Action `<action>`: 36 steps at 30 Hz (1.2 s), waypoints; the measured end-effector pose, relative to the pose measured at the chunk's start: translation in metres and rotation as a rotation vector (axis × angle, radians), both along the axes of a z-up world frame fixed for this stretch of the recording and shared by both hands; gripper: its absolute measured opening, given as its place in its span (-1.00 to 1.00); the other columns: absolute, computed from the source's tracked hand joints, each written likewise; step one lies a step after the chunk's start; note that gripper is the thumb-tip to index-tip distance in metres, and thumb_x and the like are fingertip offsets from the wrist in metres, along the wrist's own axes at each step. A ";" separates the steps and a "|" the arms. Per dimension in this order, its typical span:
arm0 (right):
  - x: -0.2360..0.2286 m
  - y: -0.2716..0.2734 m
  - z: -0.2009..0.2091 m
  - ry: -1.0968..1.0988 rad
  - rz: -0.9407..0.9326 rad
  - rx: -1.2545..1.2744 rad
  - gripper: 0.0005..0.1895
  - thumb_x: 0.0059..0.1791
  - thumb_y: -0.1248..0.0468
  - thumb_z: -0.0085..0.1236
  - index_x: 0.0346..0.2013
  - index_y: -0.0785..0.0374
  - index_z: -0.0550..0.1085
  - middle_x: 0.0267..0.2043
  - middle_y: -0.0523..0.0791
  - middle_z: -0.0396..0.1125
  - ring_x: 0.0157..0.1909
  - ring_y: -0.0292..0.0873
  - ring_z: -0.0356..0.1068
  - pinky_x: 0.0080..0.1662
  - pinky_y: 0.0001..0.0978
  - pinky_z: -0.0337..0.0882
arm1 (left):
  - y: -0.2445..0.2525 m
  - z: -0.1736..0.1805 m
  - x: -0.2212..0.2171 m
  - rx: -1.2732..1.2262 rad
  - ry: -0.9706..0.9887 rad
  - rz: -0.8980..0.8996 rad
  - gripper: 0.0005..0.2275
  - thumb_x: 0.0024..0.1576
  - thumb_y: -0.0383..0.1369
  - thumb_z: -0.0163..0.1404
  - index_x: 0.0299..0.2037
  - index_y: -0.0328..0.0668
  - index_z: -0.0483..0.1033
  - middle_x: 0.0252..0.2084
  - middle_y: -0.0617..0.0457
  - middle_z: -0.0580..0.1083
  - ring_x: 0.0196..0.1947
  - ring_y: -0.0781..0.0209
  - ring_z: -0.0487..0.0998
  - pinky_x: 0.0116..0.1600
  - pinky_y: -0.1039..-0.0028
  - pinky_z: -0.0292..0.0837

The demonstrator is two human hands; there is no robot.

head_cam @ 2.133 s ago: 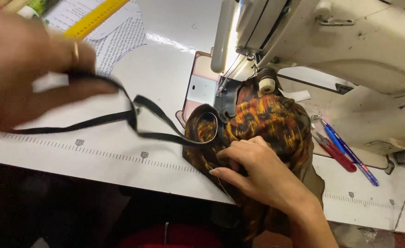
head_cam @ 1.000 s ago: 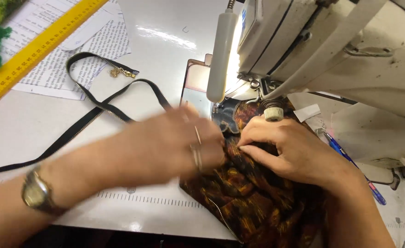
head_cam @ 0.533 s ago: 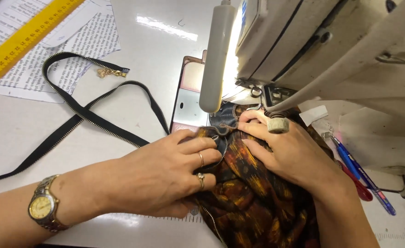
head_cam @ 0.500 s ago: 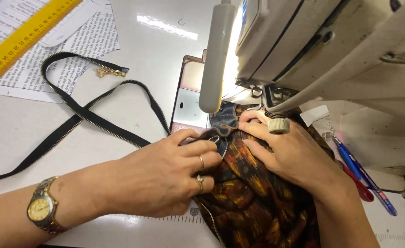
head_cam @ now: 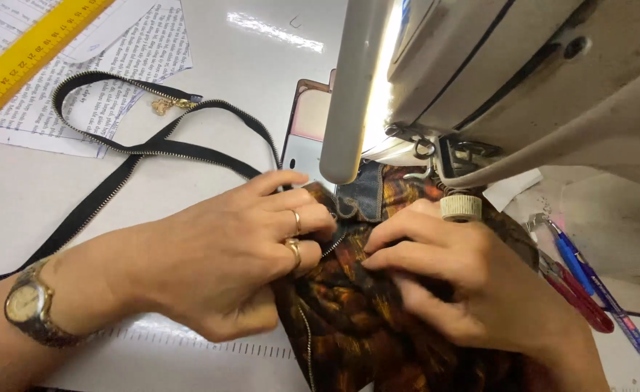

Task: The person uses a sewing machine to stitch a black zipper onto a piece of patterned fabric. They guide the fabric and zipper under the needle, aligning the edges carefully while the machine sews. The person occasionally pauses to adjust the fabric and zipper position to ensure a straight seam.

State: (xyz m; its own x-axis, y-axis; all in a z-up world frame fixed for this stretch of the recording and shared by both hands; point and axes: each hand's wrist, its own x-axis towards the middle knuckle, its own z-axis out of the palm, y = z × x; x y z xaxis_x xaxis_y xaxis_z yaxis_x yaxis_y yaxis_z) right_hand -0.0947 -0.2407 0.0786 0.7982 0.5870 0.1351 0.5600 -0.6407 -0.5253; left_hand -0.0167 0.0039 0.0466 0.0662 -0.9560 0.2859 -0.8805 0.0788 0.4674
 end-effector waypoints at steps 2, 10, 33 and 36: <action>0.002 0.005 -0.006 0.012 0.086 0.026 -0.86 -0.06 0.38 0.01 -0.25 0.32 0.49 -0.17 -0.05 0.39 -0.21 -0.08 0.39 -0.07 -0.25 0.35 | -0.001 0.007 -0.007 -0.280 -0.207 0.009 -0.74 -0.10 -0.30 -0.11 -0.32 -0.34 0.44 -0.12 -0.16 0.30 -0.16 -0.07 0.37 0.20 -0.09 0.13; 0.005 0.006 -0.014 0.018 -0.012 -0.033 -0.79 -0.07 0.32 0.07 -0.16 0.31 0.50 -0.09 -0.07 0.41 -0.05 -0.10 0.39 0.03 -0.30 0.34 | -0.013 -0.024 -0.049 -0.186 -0.370 0.187 -0.81 0.17 -0.39 -0.09 -0.17 -0.39 0.50 -0.17 -0.18 0.44 -0.29 0.00 0.41 -0.14 0.34 0.32; 0.016 -0.013 -0.033 -0.006 -0.150 -0.256 -0.85 -0.06 0.45 -0.09 -0.54 0.27 0.30 -0.20 -0.16 0.27 -0.13 -0.15 0.31 -0.20 -0.30 0.26 | -0.013 -0.027 -0.023 0.016 0.009 0.142 -0.54 0.08 -0.05 0.03 -0.18 -0.45 0.39 -0.75 -0.08 0.41 -0.60 -0.16 0.46 0.09 0.28 0.22; 0.014 -0.010 -0.028 -0.018 -0.137 -0.256 -0.87 -0.08 0.46 -0.07 -0.53 0.26 0.30 -0.22 -0.15 0.28 -0.19 -0.16 0.31 -0.23 -0.34 0.25 | -0.015 -0.037 -0.028 0.042 -0.279 0.196 -0.85 -0.12 -0.29 0.03 -0.51 -0.11 0.32 -0.67 0.12 0.36 -0.69 0.07 0.33 -0.24 0.32 0.18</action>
